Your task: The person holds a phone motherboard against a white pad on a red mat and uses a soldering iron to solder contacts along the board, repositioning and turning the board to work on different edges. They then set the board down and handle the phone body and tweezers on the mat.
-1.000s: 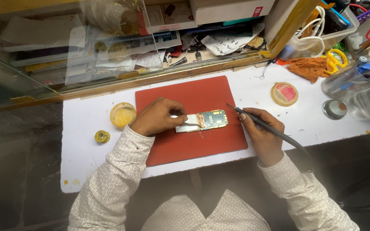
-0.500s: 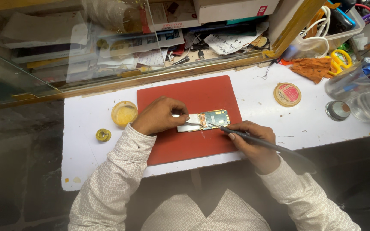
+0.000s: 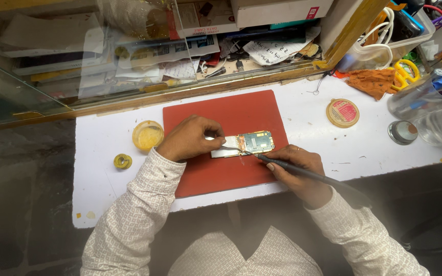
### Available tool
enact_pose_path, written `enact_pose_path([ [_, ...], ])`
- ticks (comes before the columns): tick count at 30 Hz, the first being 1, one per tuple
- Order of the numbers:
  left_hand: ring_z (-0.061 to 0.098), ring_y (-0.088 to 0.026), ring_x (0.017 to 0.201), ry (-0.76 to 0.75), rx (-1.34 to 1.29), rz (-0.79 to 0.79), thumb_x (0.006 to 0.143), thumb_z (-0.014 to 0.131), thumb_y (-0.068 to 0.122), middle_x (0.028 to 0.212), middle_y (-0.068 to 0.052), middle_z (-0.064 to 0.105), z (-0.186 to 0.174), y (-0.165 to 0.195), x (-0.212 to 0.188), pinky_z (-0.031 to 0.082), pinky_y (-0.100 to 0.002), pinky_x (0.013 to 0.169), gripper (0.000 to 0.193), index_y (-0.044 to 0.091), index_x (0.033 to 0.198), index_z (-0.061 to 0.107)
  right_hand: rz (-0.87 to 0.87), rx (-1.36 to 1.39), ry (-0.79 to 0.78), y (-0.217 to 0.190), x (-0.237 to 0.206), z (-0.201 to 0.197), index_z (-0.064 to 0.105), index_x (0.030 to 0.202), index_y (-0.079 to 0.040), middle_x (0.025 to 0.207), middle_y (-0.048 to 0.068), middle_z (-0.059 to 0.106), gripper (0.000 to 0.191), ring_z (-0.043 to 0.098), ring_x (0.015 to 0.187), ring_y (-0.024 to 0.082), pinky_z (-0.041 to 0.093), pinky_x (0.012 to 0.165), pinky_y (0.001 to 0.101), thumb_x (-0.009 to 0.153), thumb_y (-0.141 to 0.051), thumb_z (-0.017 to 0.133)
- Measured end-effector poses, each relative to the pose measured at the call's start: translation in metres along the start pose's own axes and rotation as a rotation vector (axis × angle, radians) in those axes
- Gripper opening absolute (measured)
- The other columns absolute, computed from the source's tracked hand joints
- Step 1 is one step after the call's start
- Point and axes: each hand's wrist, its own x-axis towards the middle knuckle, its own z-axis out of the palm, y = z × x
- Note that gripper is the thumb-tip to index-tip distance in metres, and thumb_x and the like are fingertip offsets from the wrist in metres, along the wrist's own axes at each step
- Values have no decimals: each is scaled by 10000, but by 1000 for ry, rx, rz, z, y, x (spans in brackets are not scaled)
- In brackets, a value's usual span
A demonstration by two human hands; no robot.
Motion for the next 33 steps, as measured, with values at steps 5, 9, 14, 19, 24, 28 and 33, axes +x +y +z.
enact_pose_path([
  [5,725,-220,693,-4,2,-8,805,730,226,781,-98,769,0,1,0,558,-351,678,207,50,904,777,-20,-10,-2,-2,0,1,768,1087,-18,832,80,739,235,647,680,119,510,611,248,855,-50,753],
  [9,725,-223,694,-4,10,-12,806,731,227,782,-101,768,0,1,0,557,-352,679,208,50,905,777,20,-13,-10,-4,0,1,772,1087,-21,829,83,739,245,651,680,125,514,611,252,843,-45,753],
  [14,725,-219,692,-4,10,-19,808,732,231,780,-99,768,0,1,0,559,-348,684,207,51,899,776,9,-22,-12,-5,2,1,772,1086,-25,814,81,732,251,649,670,125,510,602,256,836,-46,761],
  [19,721,-217,693,-3,12,-18,807,732,230,777,-98,766,0,1,0,558,-349,683,209,49,901,776,-3,-29,-11,-6,1,1,773,1084,-27,800,78,728,247,643,663,126,507,600,259,838,-45,760],
  [24,721,-212,689,-12,6,-25,810,728,226,777,-94,768,0,2,0,558,-346,680,204,53,905,777,12,-24,-19,-9,2,1,771,1095,-25,818,82,733,253,643,676,127,510,608,260,843,-45,756],
  [28,714,-214,679,-27,14,-36,813,730,226,768,-94,768,-1,2,-1,548,-352,665,201,53,903,776,29,-25,-31,-12,3,0,772,1096,-25,819,84,733,254,644,679,127,512,612,261,843,-46,753],
  [33,717,-205,681,-26,-10,-32,812,729,222,768,-88,769,0,1,0,552,-342,665,198,53,904,776,27,-39,-23,-14,3,1,772,1097,-25,813,80,730,254,645,673,128,511,605,264,844,-50,758],
])
